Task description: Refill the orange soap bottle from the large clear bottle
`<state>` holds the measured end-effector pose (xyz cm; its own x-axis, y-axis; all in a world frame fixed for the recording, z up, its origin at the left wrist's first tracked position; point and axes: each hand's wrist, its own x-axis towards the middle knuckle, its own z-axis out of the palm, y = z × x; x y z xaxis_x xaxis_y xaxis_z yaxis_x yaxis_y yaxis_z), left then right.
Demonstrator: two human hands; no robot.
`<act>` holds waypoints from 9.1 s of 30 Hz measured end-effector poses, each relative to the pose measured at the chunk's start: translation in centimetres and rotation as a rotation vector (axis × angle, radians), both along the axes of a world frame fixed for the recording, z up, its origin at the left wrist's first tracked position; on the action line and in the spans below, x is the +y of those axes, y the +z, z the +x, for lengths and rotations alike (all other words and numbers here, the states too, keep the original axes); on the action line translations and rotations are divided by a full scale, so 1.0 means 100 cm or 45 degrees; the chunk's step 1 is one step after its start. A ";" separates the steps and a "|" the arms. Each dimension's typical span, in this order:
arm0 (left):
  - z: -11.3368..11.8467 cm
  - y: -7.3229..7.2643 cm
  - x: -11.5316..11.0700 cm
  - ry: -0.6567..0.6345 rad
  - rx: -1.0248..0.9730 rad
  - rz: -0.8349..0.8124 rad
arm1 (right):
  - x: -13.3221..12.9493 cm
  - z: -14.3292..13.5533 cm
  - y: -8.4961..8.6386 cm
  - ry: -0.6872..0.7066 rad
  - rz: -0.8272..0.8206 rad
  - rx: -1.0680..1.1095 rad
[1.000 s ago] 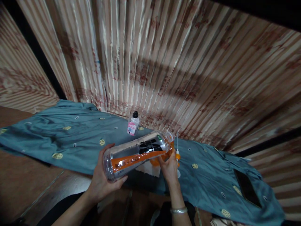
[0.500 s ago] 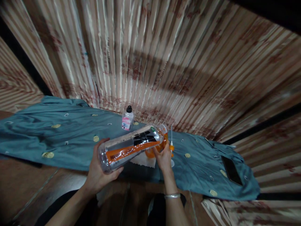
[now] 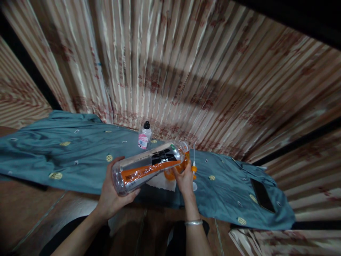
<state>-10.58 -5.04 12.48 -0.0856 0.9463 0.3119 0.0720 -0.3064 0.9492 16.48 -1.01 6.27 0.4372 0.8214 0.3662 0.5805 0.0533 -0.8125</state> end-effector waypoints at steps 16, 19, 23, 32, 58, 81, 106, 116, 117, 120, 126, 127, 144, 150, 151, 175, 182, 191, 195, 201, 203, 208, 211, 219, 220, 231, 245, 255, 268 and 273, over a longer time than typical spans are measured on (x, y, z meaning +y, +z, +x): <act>-0.003 0.001 -0.001 -0.020 0.041 0.056 | -0.001 0.001 -0.002 0.013 -0.014 -0.017; -0.004 0.000 -0.001 -0.029 0.034 0.045 | -0.001 0.001 -0.001 0.020 -0.002 -0.033; -0.002 0.001 -0.001 -0.004 0.026 0.032 | -0.001 0.000 -0.001 0.057 -0.005 0.004; 0.000 0.001 -0.001 0.004 0.030 0.048 | -0.001 0.001 0.000 0.037 -0.031 0.000; -0.003 -0.006 0.000 -0.018 0.046 -0.015 | 0.003 0.005 -0.009 -0.003 0.043 -0.069; -0.004 -0.005 0.000 -0.010 0.072 0.000 | 0.004 0.003 -0.008 -0.032 0.005 -0.048; -0.008 -0.001 0.002 -0.027 0.134 -0.046 | 0.003 0.001 -0.006 -0.011 0.038 -0.036; -0.011 -0.006 0.003 -0.056 0.105 -0.022 | 0.004 0.002 -0.009 -0.005 0.033 -0.006; -0.011 -0.007 0.003 -0.063 0.099 -0.026 | 0.004 0.002 -0.009 0.003 0.037 -0.004; -0.012 -0.011 0.002 -0.080 0.099 -0.023 | 0.004 0.002 -0.009 -0.011 0.049 -0.028; -0.012 -0.028 0.001 -0.029 0.108 0.031 | 0.004 0.001 -0.008 -0.016 0.028 -0.026; -0.012 -0.029 0.000 -0.025 0.099 0.043 | 0.003 0.000 -0.007 -0.011 0.022 -0.020; -0.003 -0.022 -0.009 -0.112 -0.299 -0.147 | 0.003 -0.001 -0.004 -0.004 0.033 -0.019; -0.001 0.000 -0.022 -0.241 -0.492 -0.428 | 0.002 -0.002 0.000 0.008 0.021 -0.001; -0.001 0.002 -0.024 -0.247 -0.514 -0.433 | 0.002 -0.002 -0.001 0.009 0.020 0.005; 0.009 0.000 -0.026 0.019 -0.337 -0.289 | 0.002 -0.004 0.002 0.023 0.023 -0.043; 0.010 -0.005 -0.024 0.075 -0.304 -0.217 | 0.003 -0.004 -0.002 0.000 0.037 -0.027; 0.006 -0.006 -0.024 0.095 -0.220 -0.173 | 0.003 -0.005 -0.002 -0.035 0.025 -0.035; 0.003 -0.008 -0.022 0.101 -0.153 -0.126 | 0.003 -0.007 -0.001 -0.046 -0.003 -0.036; -0.005 -0.022 -0.013 0.124 -0.051 -0.007 | 0.004 -0.001 -0.005 -0.036 -0.010 -0.131; -0.006 -0.026 -0.013 0.119 -0.050 -0.012 | 0.004 0.001 -0.005 -0.024 -0.047 -0.161; -0.006 -0.023 -0.014 0.114 -0.060 -0.029 | 0.001 -0.004 -0.004 -0.076 -0.089 -0.185; -0.004 -0.015 -0.017 0.105 -0.098 -0.059 | -0.001 -0.011 -0.002 -0.152 -0.051 -0.189; 0.001 -0.003 -0.024 0.095 -0.201 -0.163 | 0.000 -0.013 -0.003 -0.122 -0.003 -0.201; 0.001 -0.003 -0.024 0.094 -0.210 -0.164 | 0.000 -0.013 -0.003 -0.122 0.001 -0.202; 0.001 -0.001 -0.025 0.092 -0.197 -0.164 | -0.002 -0.011 -0.006 -0.094 -0.014 -0.211; 0.000 -0.005 -0.024 0.119 -0.116 -0.118 | -0.002 -0.009 -0.009 -0.045 0.017 -0.200; 0.001 -0.005 -0.025 0.135 -0.121 -0.122 | -0.003 -0.010 -0.008 -0.039 0.015 -0.180; 0.003 -0.002 -0.025 0.139 -0.157 -0.116 | -0.002 -0.012 -0.008 -0.015 0.075 -0.149; 0.005 0.003 -0.026 0.125 -0.146 -0.096 | -0.001 -0.007 -0.010 -0.013 0.028 -0.154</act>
<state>-10.12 -7.67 12.81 -0.2101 0.9520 0.2228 -0.0124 -0.2305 0.9730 15.76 -1.14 5.25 0.3967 0.8086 0.4344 0.6749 0.0638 -0.7351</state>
